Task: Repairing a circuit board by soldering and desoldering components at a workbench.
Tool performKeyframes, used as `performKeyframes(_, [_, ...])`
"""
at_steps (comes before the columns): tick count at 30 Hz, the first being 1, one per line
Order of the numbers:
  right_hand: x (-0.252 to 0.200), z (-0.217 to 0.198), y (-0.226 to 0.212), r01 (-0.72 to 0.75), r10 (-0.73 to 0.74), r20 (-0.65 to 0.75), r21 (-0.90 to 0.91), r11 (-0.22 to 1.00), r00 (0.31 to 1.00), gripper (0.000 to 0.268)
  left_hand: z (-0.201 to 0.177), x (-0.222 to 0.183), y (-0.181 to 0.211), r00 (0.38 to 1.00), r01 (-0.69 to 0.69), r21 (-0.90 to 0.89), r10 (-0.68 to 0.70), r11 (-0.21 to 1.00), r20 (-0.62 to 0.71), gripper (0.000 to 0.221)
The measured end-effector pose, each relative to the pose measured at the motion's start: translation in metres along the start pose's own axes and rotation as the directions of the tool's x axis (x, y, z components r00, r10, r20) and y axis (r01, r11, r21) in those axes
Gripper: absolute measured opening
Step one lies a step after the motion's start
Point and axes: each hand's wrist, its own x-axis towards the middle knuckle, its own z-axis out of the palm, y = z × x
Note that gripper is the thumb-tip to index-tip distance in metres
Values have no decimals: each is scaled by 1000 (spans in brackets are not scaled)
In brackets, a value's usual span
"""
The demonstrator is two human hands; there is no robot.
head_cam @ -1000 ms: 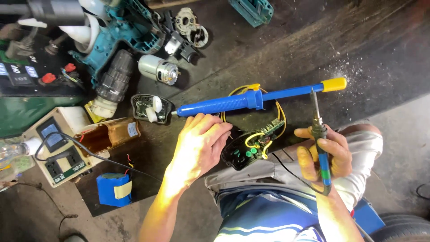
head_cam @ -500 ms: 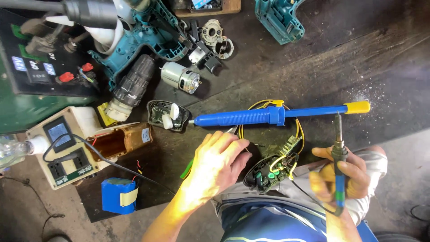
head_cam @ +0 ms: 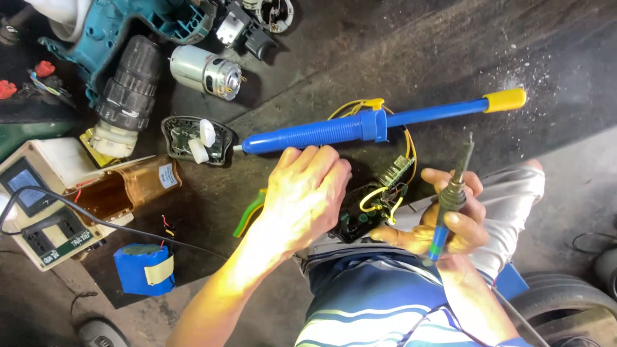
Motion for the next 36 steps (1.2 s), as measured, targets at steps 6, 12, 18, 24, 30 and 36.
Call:
performKeyframes(6, [-9,-13,14,40,-41,82,15,999,996,91,-1,7,-8,990,-81,181,59,980,125,22])
performKeyframes(12, [-16,-10,24,52,-54,38,66,997,998,90,-4,7,-13,996,-92,30,92,995,19,5])
performKeyframes(18, [-14,-5,24,69,-67,-18,107,992,998,91,3,9,-17,990,-140,63,140,988,1,11])
performKeyframes(24, [-14,-6,22,71,-58,-81,165,984,995,91,-4,13,-15,958,-287,278,281,917,63,15])
performKeyframes(30, [-13,-5,25,103,-82,-103,221,970,991,91,-41,-26,4,999,21,-124,-17,992,35,5])
performKeyframes(36, [-6,-12,11,22,-30,97,88,996,995,83,-37,-83,59,975,173,-211,-138,962,173,16])
